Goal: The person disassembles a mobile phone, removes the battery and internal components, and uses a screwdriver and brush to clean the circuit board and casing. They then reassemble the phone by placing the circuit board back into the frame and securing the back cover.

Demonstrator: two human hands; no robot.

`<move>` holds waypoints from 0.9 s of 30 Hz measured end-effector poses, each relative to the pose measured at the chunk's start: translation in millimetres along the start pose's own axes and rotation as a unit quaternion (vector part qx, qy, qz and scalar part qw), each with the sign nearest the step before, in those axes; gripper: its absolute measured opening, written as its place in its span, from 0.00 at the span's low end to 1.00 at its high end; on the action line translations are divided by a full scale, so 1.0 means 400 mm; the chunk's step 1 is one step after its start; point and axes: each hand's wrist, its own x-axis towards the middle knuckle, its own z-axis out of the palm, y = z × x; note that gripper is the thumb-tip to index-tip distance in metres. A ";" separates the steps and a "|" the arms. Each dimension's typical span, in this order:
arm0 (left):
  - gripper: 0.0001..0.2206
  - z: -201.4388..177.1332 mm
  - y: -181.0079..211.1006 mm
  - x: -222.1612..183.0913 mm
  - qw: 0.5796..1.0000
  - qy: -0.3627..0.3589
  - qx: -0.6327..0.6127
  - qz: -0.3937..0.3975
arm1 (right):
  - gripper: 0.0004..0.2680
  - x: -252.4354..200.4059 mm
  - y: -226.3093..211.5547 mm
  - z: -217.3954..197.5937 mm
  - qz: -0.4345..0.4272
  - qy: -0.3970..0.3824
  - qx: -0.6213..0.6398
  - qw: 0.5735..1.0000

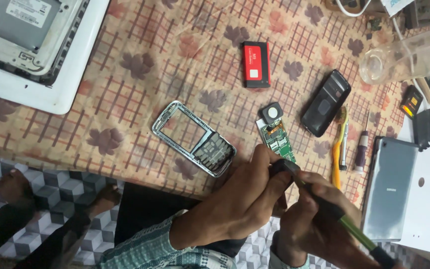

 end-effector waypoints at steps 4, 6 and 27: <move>0.12 0.001 0.007 0.007 1.000 -0.003 -0.019 -0.008 | 0.09 -0.059 0.092 -0.002 -0.137 0.073 -0.109 0.982; 0.12 -0.003 0.009 0.002 0.999 -0.001 0.028 0.023 | 0.12 -0.073 0.121 -0.003 -0.184 0.094 -0.166 0.964; 0.17 -0.007 -0.052 -0.025 0.949 0.010 0.261 0.176 | 0.10 -0.022 0.035 0.100 -0.139 0.216 -0.097 0.962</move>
